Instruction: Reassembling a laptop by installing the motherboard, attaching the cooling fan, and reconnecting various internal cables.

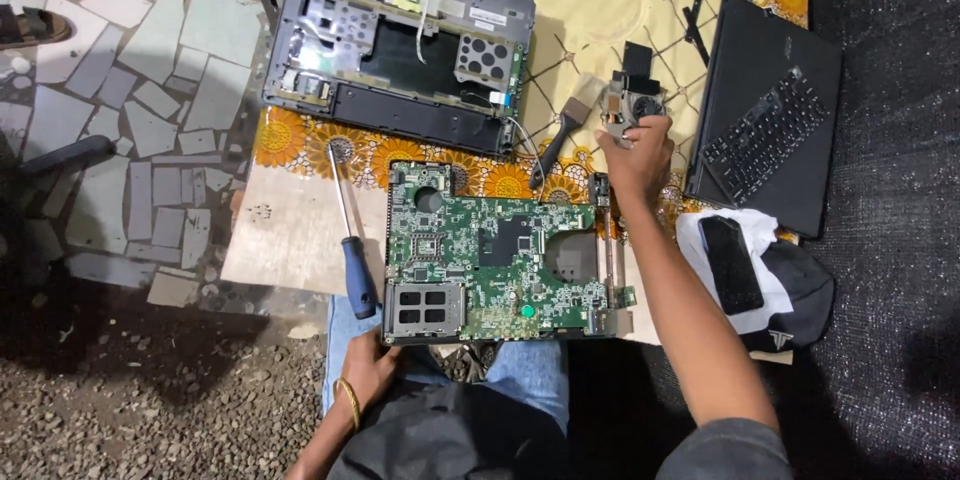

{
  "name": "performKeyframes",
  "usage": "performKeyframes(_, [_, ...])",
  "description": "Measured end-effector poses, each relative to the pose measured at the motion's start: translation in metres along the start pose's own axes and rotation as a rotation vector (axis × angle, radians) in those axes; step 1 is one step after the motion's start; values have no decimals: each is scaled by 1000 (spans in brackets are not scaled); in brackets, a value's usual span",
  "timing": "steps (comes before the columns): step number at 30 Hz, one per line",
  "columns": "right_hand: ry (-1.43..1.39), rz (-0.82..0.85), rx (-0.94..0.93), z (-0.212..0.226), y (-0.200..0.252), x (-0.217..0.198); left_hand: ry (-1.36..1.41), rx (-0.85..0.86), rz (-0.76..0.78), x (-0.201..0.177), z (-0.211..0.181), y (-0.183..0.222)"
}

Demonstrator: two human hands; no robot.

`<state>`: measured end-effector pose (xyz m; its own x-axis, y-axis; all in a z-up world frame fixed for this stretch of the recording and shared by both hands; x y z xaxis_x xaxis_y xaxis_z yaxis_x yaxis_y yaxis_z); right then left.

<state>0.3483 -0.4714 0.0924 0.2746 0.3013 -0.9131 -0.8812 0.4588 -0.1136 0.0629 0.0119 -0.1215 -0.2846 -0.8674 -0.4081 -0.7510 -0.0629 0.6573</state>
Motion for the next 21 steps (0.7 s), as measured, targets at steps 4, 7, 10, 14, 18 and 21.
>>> performKeyframes(4, [-9, 17, -116, -13, 0, 1, 2, 23, -8, -3, -1, 4])
performKeyframes(7, [-79, -9, -183, -18, 7, -13, 25, 26, -21, -6, -6, 7])
performKeyframes(10, [-144, -27, -197, -13, 22, -34, 33, 31, -32, -3, -1, 5])
performKeyframes(14, [-182, -54, -209, -30, 36, -45, 21, 42, -32, 2, 1, 2])
performKeyframes(18, [-256, -29, -170, -62, 41, -40, 31, 92, -16, 1, -7, 9])
performKeyframes(21, [-283, 62, -22, -88, 50, -35, 40, 79, 5, -3, -15, 15])
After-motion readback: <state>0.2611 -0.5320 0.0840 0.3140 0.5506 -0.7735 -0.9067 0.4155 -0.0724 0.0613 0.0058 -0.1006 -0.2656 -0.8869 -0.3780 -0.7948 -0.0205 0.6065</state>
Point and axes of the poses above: each hand's wrist, its own y-axis away from the middle knuckle, its own x-axis out of the palm, z = x × y, the point moved 8 cm from there along -y, towards the middle knuckle, and after that the axes turned 10 degrees about -x, right-handed, at the moved point
